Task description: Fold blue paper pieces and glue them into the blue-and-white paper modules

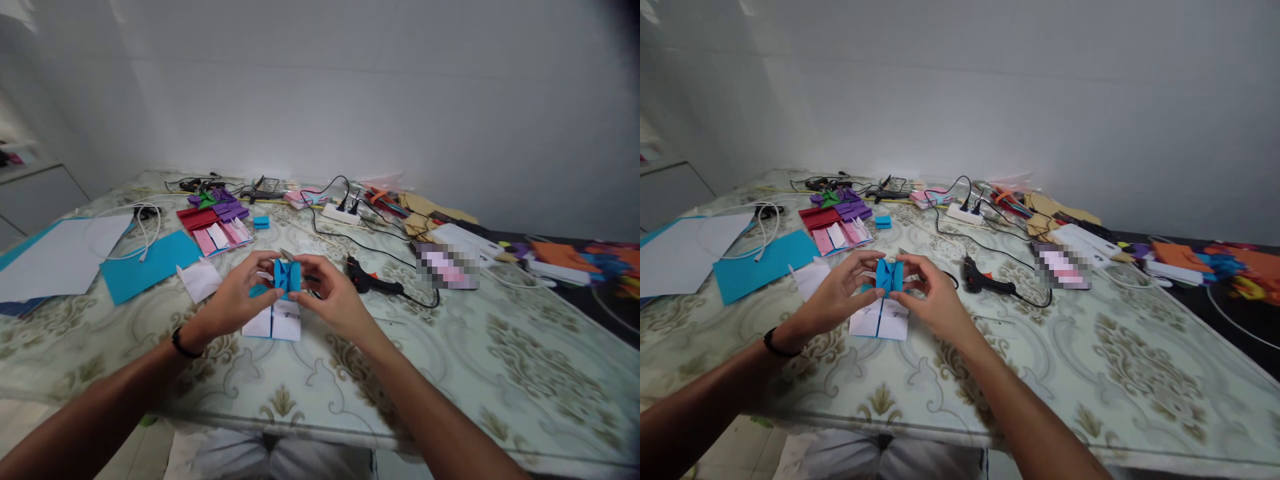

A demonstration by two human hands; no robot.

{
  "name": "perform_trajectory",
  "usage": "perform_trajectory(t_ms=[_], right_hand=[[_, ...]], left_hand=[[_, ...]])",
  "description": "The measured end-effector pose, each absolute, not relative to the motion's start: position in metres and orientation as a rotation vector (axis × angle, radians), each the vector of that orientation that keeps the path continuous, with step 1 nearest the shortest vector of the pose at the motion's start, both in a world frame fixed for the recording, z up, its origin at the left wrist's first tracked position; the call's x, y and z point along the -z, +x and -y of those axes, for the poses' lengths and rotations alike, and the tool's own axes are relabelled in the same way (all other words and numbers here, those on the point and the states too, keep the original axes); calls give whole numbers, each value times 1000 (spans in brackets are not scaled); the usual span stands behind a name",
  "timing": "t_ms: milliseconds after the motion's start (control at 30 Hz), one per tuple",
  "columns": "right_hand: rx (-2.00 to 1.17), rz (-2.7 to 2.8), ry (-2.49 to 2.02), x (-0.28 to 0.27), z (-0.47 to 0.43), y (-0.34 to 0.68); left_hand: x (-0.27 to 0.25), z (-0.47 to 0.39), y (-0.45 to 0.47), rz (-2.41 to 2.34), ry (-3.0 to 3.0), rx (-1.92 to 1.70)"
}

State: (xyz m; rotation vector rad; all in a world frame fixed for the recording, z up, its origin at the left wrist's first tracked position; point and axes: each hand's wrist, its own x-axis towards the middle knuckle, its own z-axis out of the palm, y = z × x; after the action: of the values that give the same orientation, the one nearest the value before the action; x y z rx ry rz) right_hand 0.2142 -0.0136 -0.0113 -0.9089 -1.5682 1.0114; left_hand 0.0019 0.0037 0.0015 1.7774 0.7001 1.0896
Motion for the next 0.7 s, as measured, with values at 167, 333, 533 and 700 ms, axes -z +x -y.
perform_trajectory(t_ms=[167, 333, 533, 700], right_hand=[[-993, 1571, -884, 15, 12, 215], [-947, 1566, -876, 16, 12, 214], [-966, 1542, -870, 14, 13, 211], [-1065, 1477, -870, 10, 14, 208]], left_hand=[[0, -4, 1, -684, 1784, -1077], [4, -7, 2, -670, 1762, -1129], [4, -7, 3, -666, 1652, -1103], [0, -4, 3, -637, 1625, -1050]])
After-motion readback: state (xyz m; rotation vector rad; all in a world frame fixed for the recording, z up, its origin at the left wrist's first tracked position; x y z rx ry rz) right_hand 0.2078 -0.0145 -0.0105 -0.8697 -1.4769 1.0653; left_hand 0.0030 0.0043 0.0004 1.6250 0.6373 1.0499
